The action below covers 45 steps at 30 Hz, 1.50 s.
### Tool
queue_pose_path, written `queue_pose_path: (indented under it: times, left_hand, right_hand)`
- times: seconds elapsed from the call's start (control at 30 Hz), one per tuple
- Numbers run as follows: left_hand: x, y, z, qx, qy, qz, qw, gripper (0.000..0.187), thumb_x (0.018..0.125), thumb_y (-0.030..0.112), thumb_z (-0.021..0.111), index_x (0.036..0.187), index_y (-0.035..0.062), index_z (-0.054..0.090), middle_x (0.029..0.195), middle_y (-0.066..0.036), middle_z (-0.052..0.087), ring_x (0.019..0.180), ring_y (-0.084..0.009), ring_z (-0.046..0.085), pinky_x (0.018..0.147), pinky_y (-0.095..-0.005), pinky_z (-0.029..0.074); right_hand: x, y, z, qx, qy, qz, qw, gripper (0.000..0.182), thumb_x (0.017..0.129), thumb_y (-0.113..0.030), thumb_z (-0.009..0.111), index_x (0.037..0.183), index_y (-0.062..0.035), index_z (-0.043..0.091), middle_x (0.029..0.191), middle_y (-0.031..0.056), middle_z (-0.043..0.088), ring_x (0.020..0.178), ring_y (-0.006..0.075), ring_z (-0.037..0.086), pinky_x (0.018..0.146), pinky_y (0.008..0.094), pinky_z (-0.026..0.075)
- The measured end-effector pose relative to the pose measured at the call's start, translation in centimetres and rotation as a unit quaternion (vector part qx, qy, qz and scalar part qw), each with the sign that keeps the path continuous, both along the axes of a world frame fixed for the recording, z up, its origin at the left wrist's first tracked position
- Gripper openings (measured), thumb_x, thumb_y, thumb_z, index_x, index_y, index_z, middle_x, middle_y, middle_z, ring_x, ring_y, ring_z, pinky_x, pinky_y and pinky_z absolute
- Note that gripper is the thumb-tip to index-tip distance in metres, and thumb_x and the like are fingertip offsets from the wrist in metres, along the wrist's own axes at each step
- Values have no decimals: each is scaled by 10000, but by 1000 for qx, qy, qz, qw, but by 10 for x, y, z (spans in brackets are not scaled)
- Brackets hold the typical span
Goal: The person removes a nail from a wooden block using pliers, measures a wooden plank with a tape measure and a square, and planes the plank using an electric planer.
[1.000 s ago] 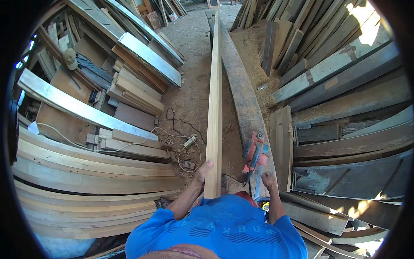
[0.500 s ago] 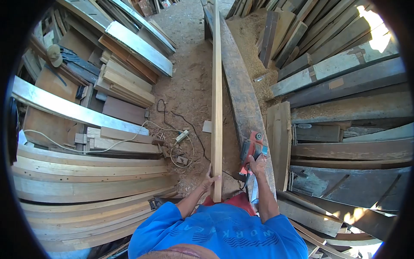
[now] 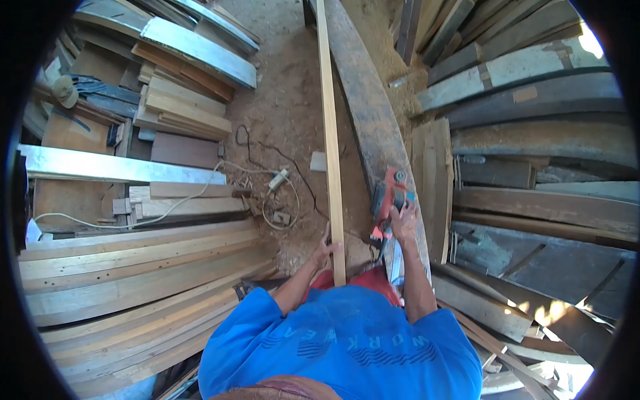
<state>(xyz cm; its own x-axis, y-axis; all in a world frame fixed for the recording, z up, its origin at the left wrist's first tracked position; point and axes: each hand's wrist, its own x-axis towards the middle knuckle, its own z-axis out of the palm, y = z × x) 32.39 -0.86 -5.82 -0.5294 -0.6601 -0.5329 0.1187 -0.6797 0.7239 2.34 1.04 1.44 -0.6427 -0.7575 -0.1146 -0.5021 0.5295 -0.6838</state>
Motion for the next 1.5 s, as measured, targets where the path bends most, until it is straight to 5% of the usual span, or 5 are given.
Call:
queue_pose_path:
  times: [0.33, 0.67, 0.83, 1.4, 1.5]
  left_hand:
    - [3, -3, -10, 26, -7, -24, 999, 1183, 781, 206, 793, 1639, 156, -20, 1449, -53, 451, 1246, -188, 488, 1059, -316, 412]
    - [3, 2, -15, 90, 6, 21, 996, 444, 836, 294, 691, 1210, 118, 529, 880, -15, 553, 747, -152, 607, 679, -320, 551]
    - [16, 0, -12, 104, 32, 4, 994, 552, 807, 425, 704, 1204, 61, 584, 973, -75, 639, 873, -215, 658, 796, -380, 569]
    - [33, -1, 139, 120, 102, 186, 970, 997, 769, 693, 636, 1489, 42, 409, 1323, -240, 590, 1167, -398, 617, 992, -529, 525]
    - [21, 2, 139, 179, 341, 64, 921, 1080, 772, 785, 574, 1517, 37, 345, 1394, -231, 510, 1206, -427, 555, 997, -564, 489]
  right_hand:
    - [-11, 55, -10, 76, -44, -6, 996, 596, 952, -365, 629, 1355, 61, 519, 1252, 277, 626, 1166, 375, 625, 994, 443, 493]
    - [-24, 122, -7, 359, -19, 106, 927, 388, 860, -281, 701, 1132, -6, 663, 1156, 253, 684, 1117, 382, 661, 947, 508, 517]
    - [26, 164, -44, 525, 72, 222, 818, 609, 713, -147, 809, 1276, -54, 598, 1356, 218, 559, 1308, 422, 495, 1045, 537, 450]
    - [-5, 210, -61, 282, 145, 399, 861, 362, 808, -237, 659, 1102, -33, 607, 1096, 189, 645, 1101, 378, 598, 970, 479, 462]
    - [-13, 202, -33, 294, 28, 367, 882, 392, 774, -238, 709, 1044, 5, 564, 1026, 233, 610, 1025, 423, 592, 912, 504, 481]
